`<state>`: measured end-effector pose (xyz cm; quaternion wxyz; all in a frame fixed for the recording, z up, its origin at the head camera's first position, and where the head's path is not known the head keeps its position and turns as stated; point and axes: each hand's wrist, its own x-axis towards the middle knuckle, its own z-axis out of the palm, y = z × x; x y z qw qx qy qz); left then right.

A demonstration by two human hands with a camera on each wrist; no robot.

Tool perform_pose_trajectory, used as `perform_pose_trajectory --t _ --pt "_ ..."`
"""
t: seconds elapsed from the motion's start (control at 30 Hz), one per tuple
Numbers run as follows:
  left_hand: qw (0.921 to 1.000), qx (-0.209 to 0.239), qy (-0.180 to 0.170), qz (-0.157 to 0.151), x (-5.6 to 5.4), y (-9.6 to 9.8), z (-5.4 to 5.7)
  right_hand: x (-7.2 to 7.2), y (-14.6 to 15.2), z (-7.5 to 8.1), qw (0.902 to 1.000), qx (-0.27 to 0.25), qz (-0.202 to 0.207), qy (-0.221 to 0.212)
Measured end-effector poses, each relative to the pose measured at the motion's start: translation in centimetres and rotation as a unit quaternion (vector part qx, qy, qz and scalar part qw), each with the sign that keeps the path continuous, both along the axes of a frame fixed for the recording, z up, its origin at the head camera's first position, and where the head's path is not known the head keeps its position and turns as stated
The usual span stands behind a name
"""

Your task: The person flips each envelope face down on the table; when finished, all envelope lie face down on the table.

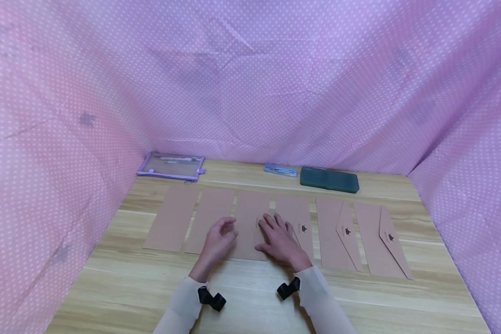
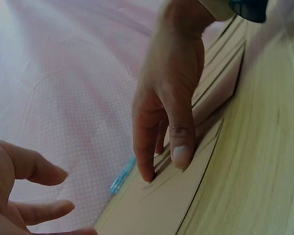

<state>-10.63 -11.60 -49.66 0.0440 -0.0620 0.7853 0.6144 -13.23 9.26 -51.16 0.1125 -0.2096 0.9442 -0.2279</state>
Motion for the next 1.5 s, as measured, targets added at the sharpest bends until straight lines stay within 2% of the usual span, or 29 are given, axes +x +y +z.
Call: perform_pose_trajectory --t 0.23,0.53,0.7,0.9,1.07,1.1,1.17,1.27,1.33,1.4,1.5 --pt "0.9935 0.108 -0.017 0.033 -0.2 -0.5 -0.5 0.1 -0.1 0.0 1.0 -0.004 -0.005 0.004" --pt "0.9862 0.157 -0.021 0.048 -0.2 -0.5 -0.7 0.1 -0.1 0.0 0.9999 -0.011 -0.006 -0.002" --pt "0.9768 0.205 -0.03 0.054 -0.2 -0.5 -0.5 0.1 -0.1 0.0 0.9999 -0.009 -0.009 -0.002" --pt "0.968 0.242 -0.034 0.056 -0.2 -0.4 -0.5 0.1 0.0 -0.1 0.9998 -0.014 -0.011 -0.006" --pt "0.9588 0.28 -0.029 0.039 0.2 0.2 -0.8 0.2 0.0 -0.1 0.9998 -0.016 -0.013 -0.006" --pt "0.9595 0.278 -0.03 0.036 0.2 0.4 -0.8 0.2 0.0 -0.1 0.9997 -0.018 -0.014 -0.006" --pt "0.9678 0.248 -0.029 0.031 0.4 0.8 -0.9 0.2 0.0 -0.1 0.9997 -0.02 -0.016 -0.004" --pt "0.9834 0.179 -0.016 0.026 0.6 1.3 -0.8 0.3 -0.1 0.0 0.9995 -0.022 -0.02 -0.002" --pt "0.9921 0.125 0.01 0.014 0.7 1.5 -0.6 0.4 -0.1 0.1 0.9993 -0.028 -0.023 0.001" --pt "0.9965 0.075 0.038 -0.003 0.9 1.6 -0.4 0.5 -0.1 0.2 0.9991 -0.036 -0.024 0.002" --pt "0.9971 0.005 0.07 -0.029 1.2 1.7 0.0 0.5 -0.2 0.3 0.9984 -0.052 -0.023 0.003"
